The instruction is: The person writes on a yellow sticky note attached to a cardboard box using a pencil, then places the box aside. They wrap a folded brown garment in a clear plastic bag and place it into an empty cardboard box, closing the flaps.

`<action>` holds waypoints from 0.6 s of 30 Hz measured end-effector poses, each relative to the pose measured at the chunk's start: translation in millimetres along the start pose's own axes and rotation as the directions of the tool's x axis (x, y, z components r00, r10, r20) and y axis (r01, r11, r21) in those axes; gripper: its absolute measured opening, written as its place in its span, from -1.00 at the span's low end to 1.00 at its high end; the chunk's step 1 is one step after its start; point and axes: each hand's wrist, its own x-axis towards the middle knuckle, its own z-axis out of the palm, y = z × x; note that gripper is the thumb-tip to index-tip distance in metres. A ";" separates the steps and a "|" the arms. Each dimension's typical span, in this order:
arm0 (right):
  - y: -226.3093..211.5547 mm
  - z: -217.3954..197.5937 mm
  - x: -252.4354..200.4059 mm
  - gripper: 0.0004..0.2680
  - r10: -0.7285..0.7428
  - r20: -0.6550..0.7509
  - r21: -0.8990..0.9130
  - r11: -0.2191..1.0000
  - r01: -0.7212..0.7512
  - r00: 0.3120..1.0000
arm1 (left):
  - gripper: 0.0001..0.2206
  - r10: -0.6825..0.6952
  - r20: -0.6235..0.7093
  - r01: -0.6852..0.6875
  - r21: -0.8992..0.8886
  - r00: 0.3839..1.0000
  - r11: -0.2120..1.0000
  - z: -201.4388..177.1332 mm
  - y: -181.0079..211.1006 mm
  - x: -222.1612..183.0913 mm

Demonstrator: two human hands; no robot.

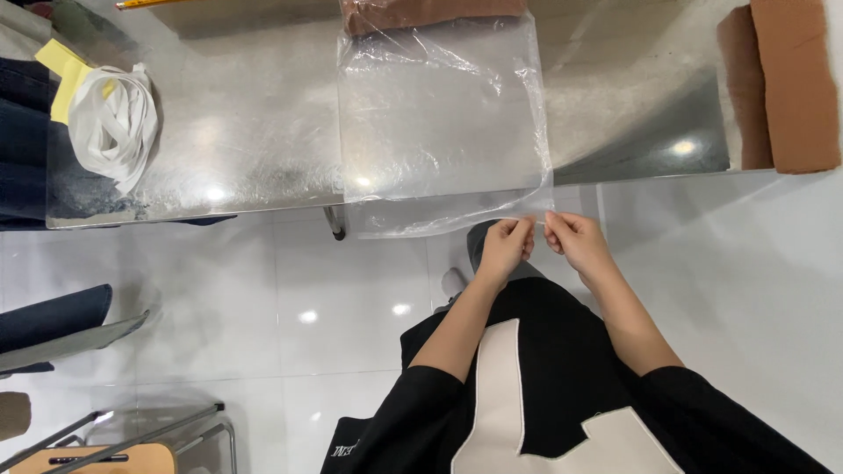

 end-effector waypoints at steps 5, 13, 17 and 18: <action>-20.0 -12.2 -9.5 -0.75 0.013 -0.054 0.057 0.998 -0.009 0.998 | -0.78 0.027 -0.099 -0.036 -0.092 0.995 0.995 -37.5 -18.0 14.2; -0.1 -27.8 12.7 -0.77 -0.019 -0.141 0.083 0.996 0.031 0.990 | -0.74 0.061 -0.379 -0.140 -0.184 0.924 0.973 -137.0 -3.3 -30.5; 6.5 -41.3 28.1 -0.77 -0.013 -0.179 0.000 1.000 0.013 0.984 | -0.75 0.110 -0.516 -0.218 -0.153 0.850 0.964 -183.8 14.6 -53.0; 7.6 -47.6 33.5 -0.77 -0.011 -0.217 -0.063 0.998 -0.002 0.976 | -0.74 0.137 -0.565 -0.255 -0.135 0.814 0.957 -196.8 20.9 -57.7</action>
